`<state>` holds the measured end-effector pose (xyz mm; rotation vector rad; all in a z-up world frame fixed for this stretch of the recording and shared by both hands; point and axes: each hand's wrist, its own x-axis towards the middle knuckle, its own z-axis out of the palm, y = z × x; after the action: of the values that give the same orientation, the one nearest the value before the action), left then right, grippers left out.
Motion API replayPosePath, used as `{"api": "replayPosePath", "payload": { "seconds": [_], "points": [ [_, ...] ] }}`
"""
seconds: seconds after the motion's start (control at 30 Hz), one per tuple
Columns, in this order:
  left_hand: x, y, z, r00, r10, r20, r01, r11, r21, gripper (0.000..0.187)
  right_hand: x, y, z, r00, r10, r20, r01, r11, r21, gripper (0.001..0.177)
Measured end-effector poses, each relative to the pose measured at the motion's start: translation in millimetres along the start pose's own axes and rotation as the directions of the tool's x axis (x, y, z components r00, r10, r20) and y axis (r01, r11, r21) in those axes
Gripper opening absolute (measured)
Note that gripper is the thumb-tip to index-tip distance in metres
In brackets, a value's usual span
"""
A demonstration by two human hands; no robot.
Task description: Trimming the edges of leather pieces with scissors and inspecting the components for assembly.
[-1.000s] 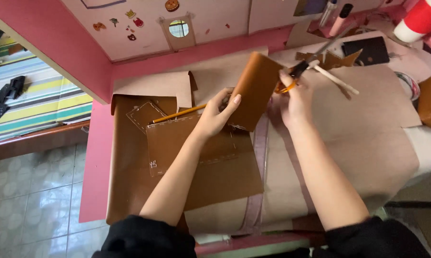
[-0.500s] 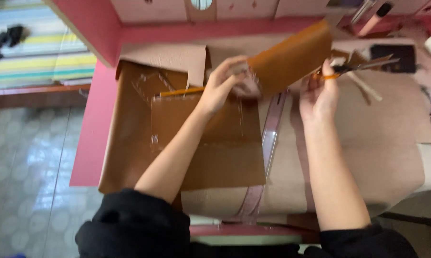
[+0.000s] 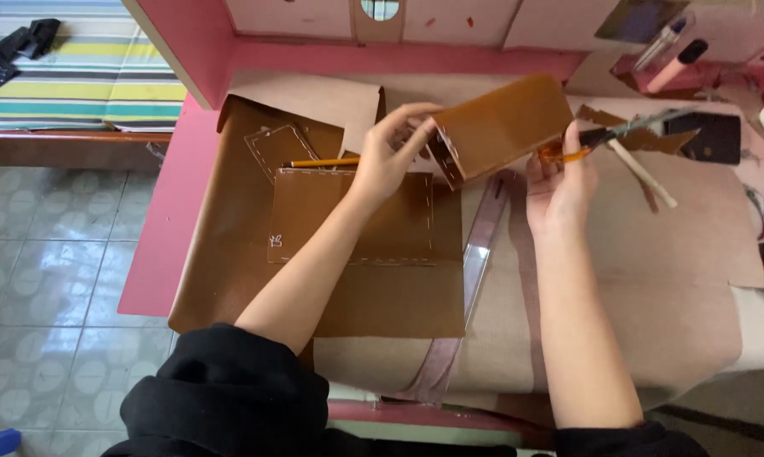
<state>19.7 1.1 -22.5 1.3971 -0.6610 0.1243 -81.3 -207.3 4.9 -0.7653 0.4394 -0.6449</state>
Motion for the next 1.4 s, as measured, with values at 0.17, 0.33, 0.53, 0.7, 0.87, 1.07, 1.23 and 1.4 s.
{"api": "replayPosePath", "payload": {
  "seconds": [0.17, 0.33, 0.53, 0.7, 0.87, 1.07, 1.23, 1.4],
  "points": [
    [4.2, 9.0, -0.6, 0.993, -0.045, -0.107, 0.047, 0.999, 0.019, 0.017, 0.9, 1.4, -0.4, 0.999, -0.041, 0.013, 0.042, 0.994, -0.097, 0.04],
    [3.7, 13.1, -2.4, 0.967, -0.098, -0.235, 0.077, 0.992, -0.096, 0.018, 7.1, 7.6, -3.0, 0.996, -0.046, 0.075, 0.058, 0.984, -0.17, 0.036],
    [-10.0, 51.2, -13.5, 0.865, -0.424, -0.268, 0.388, 0.904, -0.18, 0.042, 0.2, 20.1, -4.5, 0.977, -0.016, 0.211, 0.089, 0.936, -0.341, 0.034],
    [-2.9, -17.8, -29.7, 0.886, -0.39, -0.251, 0.368, 0.92, -0.132, 0.027, -5.2, 24.9, -1.8, 0.941, -0.037, 0.338, 0.18, 0.897, -0.404, 0.029],
    [11.9, -72.1, -41.9, 0.905, -0.351, -0.238, 0.35, 0.935, -0.05, 0.019, 53.2, 55.9, -52.5, 0.938, -0.063, 0.342, 0.22, 0.869, -0.444, 0.028],
    [16.3, -17.3, -41.1, 0.903, -0.375, -0.21, 0.415, 0.888, 0.2, 0.03, -1.0, 24.2, -8.6, 0.946, -0.056, 0.319, 0.218, 0.84, -0.497, 0.027],
    [23.8, -45.4, -53.5, 0.893, -0.392, -0.222, 0.438, 0.871, 0.224, 0.03, -10.7, 21.9, -1.5, 0.946, -0.032, 0.321, 0.201, 0.838, -0.508, 0.029],
    [19.5, -24.8, -50.0, 0.921, -0.322, -0.22, 0.36, 0.918, 0.164, 0.026, -16.4, 16.3, 3.2, 0.941, -0.027, 0.336, 0.218, 0.81, -0.545, 0.032]
  ]
}}
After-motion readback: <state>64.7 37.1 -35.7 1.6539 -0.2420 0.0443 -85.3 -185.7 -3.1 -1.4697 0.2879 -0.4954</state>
